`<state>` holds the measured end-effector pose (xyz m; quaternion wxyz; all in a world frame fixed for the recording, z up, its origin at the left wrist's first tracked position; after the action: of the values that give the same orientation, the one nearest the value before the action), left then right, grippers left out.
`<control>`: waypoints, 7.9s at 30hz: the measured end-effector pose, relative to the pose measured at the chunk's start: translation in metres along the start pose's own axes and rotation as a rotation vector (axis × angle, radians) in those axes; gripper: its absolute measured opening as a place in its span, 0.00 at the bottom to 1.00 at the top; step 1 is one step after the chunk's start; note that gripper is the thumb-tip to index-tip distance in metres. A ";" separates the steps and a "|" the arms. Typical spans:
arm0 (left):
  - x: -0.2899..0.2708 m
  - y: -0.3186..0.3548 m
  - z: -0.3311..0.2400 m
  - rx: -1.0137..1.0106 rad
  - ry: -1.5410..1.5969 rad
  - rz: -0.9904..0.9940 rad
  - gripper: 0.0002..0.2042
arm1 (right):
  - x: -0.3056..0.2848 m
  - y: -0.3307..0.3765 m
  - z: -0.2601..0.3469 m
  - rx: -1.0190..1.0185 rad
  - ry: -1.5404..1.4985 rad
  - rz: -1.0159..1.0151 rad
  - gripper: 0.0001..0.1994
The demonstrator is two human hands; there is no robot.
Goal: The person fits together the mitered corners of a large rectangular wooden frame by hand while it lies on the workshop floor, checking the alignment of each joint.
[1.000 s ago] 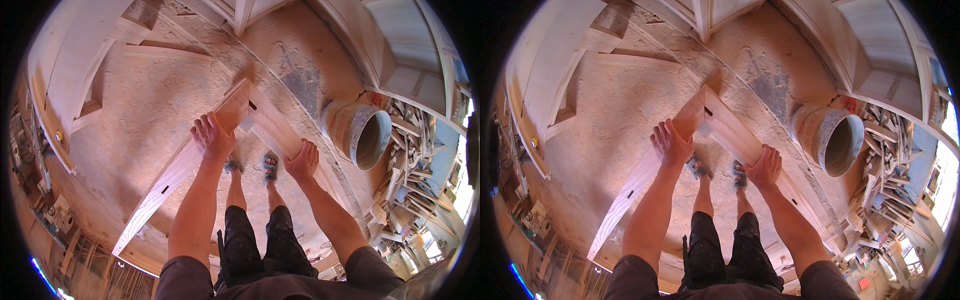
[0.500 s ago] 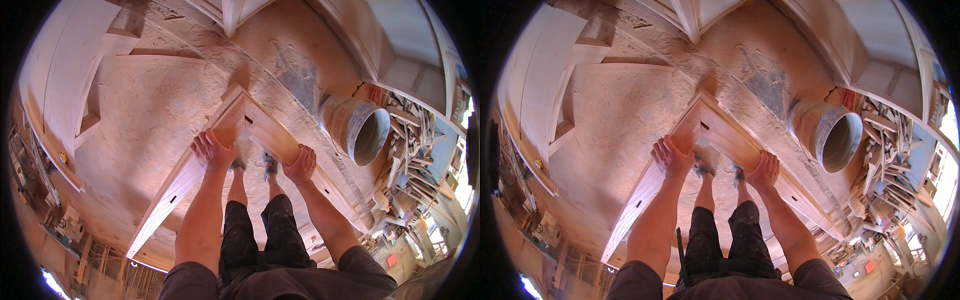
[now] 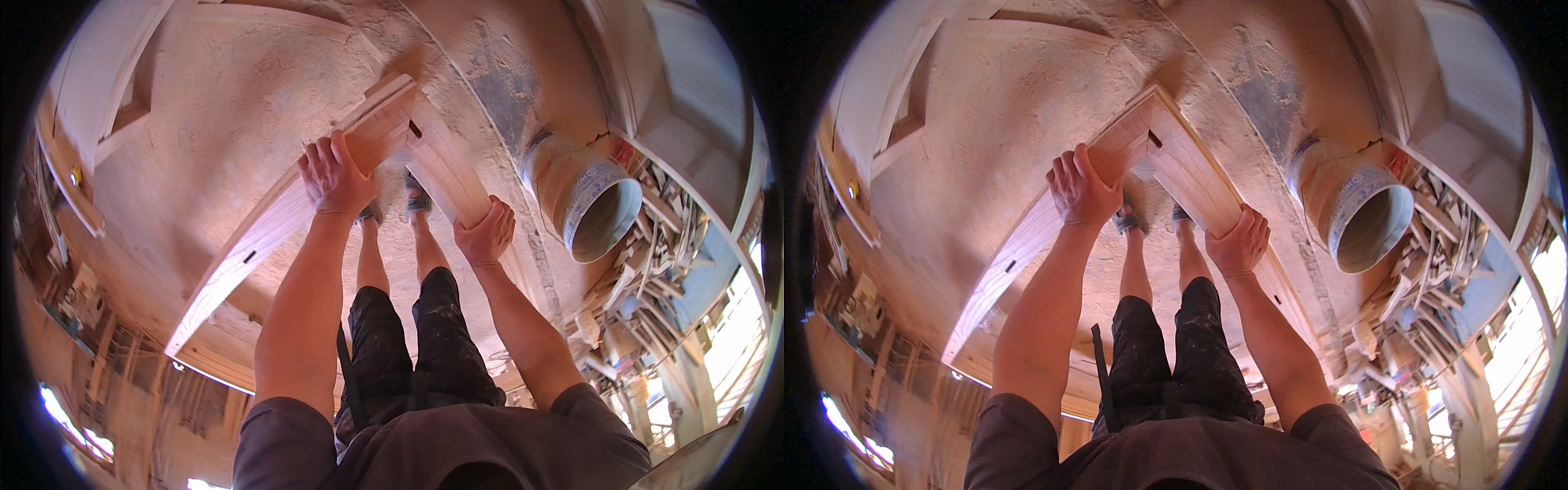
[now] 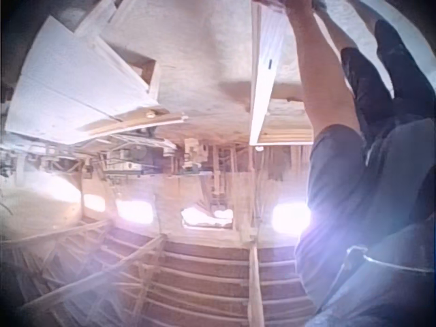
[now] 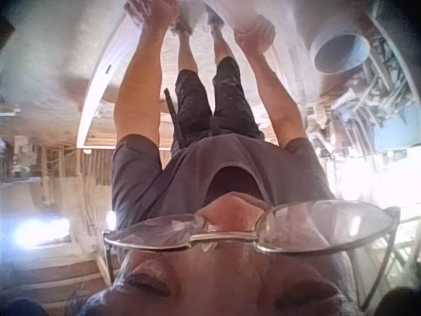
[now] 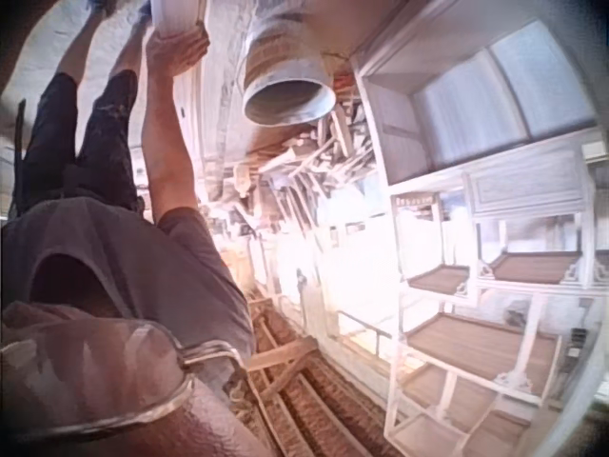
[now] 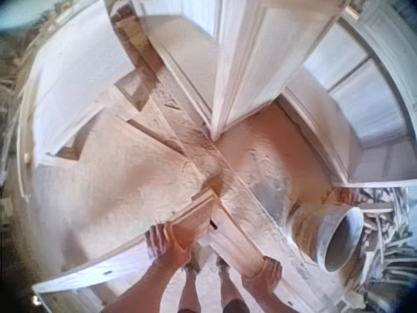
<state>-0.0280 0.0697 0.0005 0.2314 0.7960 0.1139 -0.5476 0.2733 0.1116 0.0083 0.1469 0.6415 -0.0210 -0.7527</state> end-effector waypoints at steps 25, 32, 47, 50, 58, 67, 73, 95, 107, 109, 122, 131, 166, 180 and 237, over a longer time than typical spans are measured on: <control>0.071 0.441 0.070 -0.516 0.559 -0.072 0.38 | -0.007 0.033 -0.001 -0.027 0.356 -0.233 0.50; 0.147 0.830 0.142 -1.184 0.802 0.005 0.39 | 0.029 0.192 0.069 -0.130 0.590 0.242 0.30; 0.114 1.111 0.143 -1.822 0.900 -0.362 0.35 | 0.123 0.744 0.434 -1.300 0.264 1.024 0.28; 0.109 1.081 0.136 -1.847 1.061 -0.389 0.38 | 0.134 0.738 0.493 -1.267 0.299 0.956 0.28; 0.061 1.033 0.251 -1.890 1.276 -0.410 0.36 | 0.201 0.788 0.707 -1.421 0.342 0.737 0.33; 0.039 1.101 0.537 -1.847 1.192 -1.130 0.36 | 0.274 0.937 0.901 -1.508 0.334 0.794 0.34; -0.033 1.213 0.799 -1.741 0.688 -0.932 0.35 | 0.321 1.032 0.981 -1.428 0.409 0.693 0.43; -0.026 1.312 1.126 -1.409 0.483 -0.442 0.34 | 0.453 1.172 1.036 -1.399 0.496 0.261 0.40; -0.032 1.315 1.126 -1.426 0.534 -0.380 0.31 | 0.458 1.166 1.033 -1.427 0.430 0.280 0.38; -0.032 1.315 1.125 -1.424 0.522 -0.414 0.29 | 0.459 1.166 1.032 -1.436 0.431 0.276 0.38; -0.032 1.314 1.125 -1.430 0.500 -0.447 0.26 | 0.458 1.162 1.034 -1.464 0.375 0.273 0.39; -0.035 1.316 1.125 -1.434 0.518 -0.443 0.24 | 0.461 1.160 1.032 -1.448 0.351 0.273 0.38; -0.030 1.315 1.124 -1.430 0.528 -0.431 0.30 | 0.462 1.159 1.028 -1.440 0.414 0.261 0.37; -0.030 1.312 1.127 -1.401 0.526 -0.478 0.24 | 0.455 1.168 1.032 -1.411 0.460 0.250 0.36; -0.037 1.290 1.129 -1.482 0.501 -0.304 0.34 | 0.455 1.170 1.036 -1.528 0.430 0.136 0.34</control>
<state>-0.4058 -1.6027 0.0178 0.5908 0.5099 0.6046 -0.1598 -0.5670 -1.2825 0.0114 0.5927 0.4916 0.4905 -0.4080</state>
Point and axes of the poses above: each hand's wrist, its own y-axis away from the middle knuckle, its own x-axis out of the palm, z = x × y, the point moved 4 cm from there along -y, towards the middle knuckle, and after that the axes turned 8 degrees about x, right-handed, at the moved point
